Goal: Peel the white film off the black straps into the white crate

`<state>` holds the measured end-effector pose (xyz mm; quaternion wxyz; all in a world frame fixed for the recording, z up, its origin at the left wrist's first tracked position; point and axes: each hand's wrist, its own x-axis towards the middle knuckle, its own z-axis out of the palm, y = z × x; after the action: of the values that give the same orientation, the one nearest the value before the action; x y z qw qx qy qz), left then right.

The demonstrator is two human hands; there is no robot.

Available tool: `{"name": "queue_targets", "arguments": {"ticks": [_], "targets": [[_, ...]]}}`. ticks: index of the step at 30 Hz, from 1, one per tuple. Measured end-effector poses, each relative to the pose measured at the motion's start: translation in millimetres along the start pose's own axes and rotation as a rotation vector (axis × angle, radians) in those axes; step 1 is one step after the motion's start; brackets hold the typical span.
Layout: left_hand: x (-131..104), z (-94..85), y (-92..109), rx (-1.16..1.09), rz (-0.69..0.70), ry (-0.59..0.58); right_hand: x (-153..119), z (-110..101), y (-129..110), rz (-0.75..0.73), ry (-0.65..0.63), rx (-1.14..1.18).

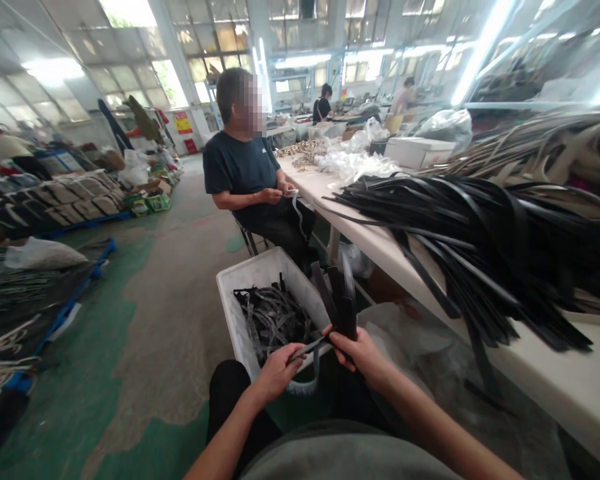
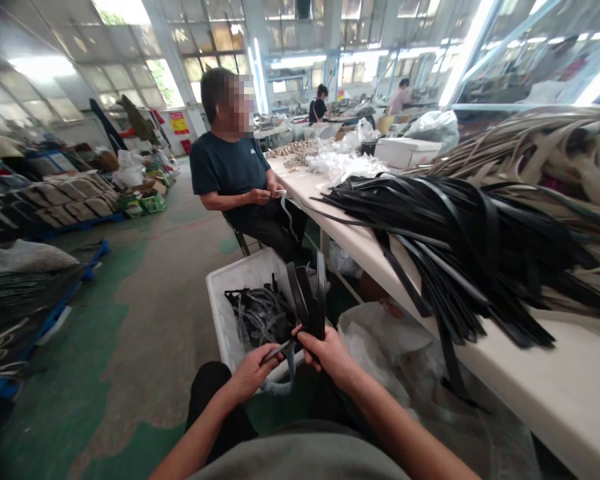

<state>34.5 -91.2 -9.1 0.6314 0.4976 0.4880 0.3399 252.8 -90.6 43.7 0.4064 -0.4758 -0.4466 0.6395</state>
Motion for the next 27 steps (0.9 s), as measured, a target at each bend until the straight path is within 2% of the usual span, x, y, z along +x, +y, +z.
{"name": "queue_targets", "arguments": {"ticks": [3, 4, 10, 14, 20, 24, 27], "targets": [[-8, 4.5, 4, 0.335, 0.292, -0.141, -3, 9, 9, -0.003, -0.025, -0.033], [-9, 8.3, 3, 0.380, 0.347, -0.152, -5, 13, 10, 0.008, -0.036, -0.059], [-6, 42.6, -17, 0.606, 0.526, -0.004, -27, 23, 8, 0.079, -0.099, -0.185], [-5, 55.7, -22, 0.683, 0.615, -0.055, -43, 14, -1, 0.095, -0.081, -0.223], [2, 57.8, -38, 0.826, 0.558, -0.094, -59, -5, -9, 0.053, -0.001, -0.257], [-5, 46.1, -51, 0.681, 0.478, -0.128, -59, -19, -7, 0.028, 0.090, -0.197], [-11, 31.0, -68, 0.551, 0.292, -0.133, -57, -33, -3, 0.022, 0.185, -0.144]]}}
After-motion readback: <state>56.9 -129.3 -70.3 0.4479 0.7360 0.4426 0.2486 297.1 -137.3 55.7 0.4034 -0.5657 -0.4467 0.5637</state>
